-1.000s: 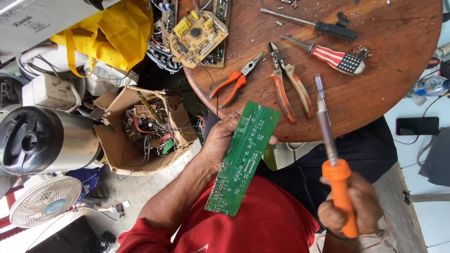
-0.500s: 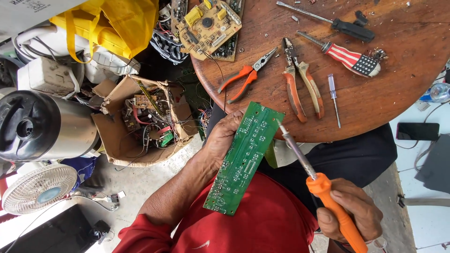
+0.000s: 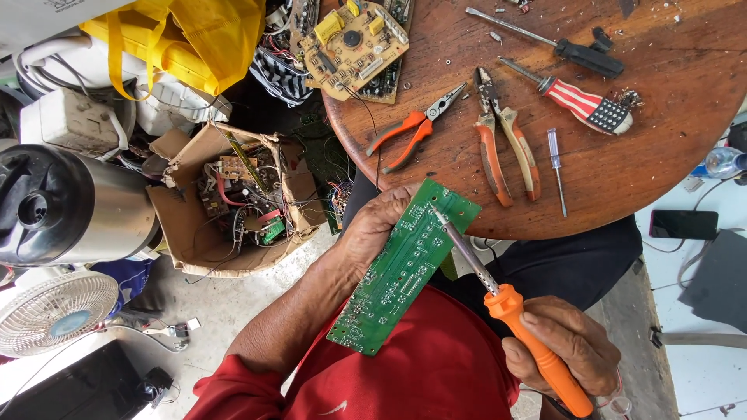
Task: The person uses a soldering iron to apply heat to various points on a green circuit board. They hold the board with one hand and the soldering iron with the other, moving the tool across different components and pads on the board's surface.
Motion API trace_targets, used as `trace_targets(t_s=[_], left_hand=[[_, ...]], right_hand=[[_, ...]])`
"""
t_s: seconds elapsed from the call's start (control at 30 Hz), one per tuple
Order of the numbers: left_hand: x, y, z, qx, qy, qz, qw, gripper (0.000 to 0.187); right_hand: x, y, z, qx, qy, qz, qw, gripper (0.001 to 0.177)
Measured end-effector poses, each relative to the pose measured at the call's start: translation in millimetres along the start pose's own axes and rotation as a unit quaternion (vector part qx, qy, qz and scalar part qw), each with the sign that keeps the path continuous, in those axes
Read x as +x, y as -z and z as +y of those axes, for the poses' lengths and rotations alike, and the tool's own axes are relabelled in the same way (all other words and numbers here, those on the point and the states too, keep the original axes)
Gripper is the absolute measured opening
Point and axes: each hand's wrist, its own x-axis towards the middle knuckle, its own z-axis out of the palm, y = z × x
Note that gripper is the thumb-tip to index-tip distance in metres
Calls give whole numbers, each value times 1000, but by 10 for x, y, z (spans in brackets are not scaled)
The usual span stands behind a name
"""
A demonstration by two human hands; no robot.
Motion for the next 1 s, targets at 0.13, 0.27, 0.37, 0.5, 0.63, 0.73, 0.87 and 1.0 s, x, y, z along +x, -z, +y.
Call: trace_targets(t_s=[0.13, 0.27, 0.37, 0.5, 0.63, 0.73, 0.87, 1.0], left_hand=[[10, -24, -8, 4, -8, -11, 1000, 60], [22, -71, 6, 10, 2, -12, 1000, 55], [28, -89, -2, 4, 3, -7, 1000, 55], [51, -50, -28, 13, -9, -30, 999, 60], [58, 11, -59, 5, -5, -32, 999, 56], [48, -30, -33, -6, -3, -51, 999, 60], [29, -83, -3, 12, 4, -59, 998, 57], [16, -125, 11, 8, 9, -59, 998, 55]], right_hand=[[-47, -14, -1, -2, -11, 7, 1000, 43], [-51, -11, 18, -9, 2, 13, 1000, 41], [-60, -9, 37, -3, 7, 8, 1000, 42], [-13, -67, 42, -5, 35, 37, 999, 38], [-50, 5, 51, -12, 36, 1, 999, 43], [-87, 1, 54, -15, 35, 9, 999, 43], [-130, 25, 40, -14, 11, 6, 1000, 44], [-118, 91, 85, 3, 18, -35, 999, 46]])
